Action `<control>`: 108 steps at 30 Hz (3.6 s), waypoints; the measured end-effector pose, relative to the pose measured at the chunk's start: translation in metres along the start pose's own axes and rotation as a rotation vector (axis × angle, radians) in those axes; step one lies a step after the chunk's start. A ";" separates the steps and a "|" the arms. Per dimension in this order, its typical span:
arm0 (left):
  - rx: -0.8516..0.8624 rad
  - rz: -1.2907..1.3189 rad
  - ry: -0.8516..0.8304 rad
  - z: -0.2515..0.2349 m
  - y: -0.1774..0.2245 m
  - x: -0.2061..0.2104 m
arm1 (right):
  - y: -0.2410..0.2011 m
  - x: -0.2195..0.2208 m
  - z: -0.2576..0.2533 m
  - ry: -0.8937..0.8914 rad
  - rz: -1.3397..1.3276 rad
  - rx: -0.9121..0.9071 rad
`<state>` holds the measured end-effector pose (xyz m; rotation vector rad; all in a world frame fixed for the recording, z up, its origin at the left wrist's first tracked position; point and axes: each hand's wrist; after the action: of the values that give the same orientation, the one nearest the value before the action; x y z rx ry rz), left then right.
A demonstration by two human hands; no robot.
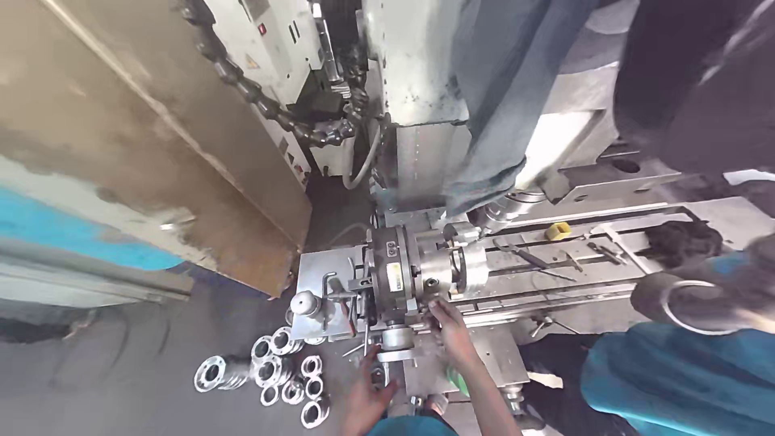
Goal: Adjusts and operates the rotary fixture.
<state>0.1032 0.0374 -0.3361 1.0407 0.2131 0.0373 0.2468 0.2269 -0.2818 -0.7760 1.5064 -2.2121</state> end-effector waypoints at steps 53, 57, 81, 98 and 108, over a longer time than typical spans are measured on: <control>-0.068 0.015 -0.082 -0.006 0.010 -0.004 | 0.004 -0.001 -0.014 -0.028 0.207 0.068; -0.078 -0.002 -0.050 -0.007 0.007 -0.002 | 0.017 0.019 -0.014 0.295 0.338 -0.103; -0.290 -0.190 -0.221 -0.051 -0.003 0.092 | 0.057 0.006 0.092 0.355 0.160 -0.495; -0.374 0.000 -0.191 -0.042 -0.038 0.049 | 0.075 -0.028 0.134 0.172 0.222 -0.327; -0.332 0.127 -0.220 -0.046 -0.034 0.054 | 0.084 -0.040 0.147 0.210 0.180 -0.209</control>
<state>0.1449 0.0664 -0.3963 0.7186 -0.0591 0.0700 0.3675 0.1102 -0.3273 -0.4545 1.8520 -2.0781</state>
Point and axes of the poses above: each hand's wrist, its own z-axis away from the middle knuckle, its own x-axis out of the palm, y = z × x, and after that the axes turned 13 degrees about -y, right-handed
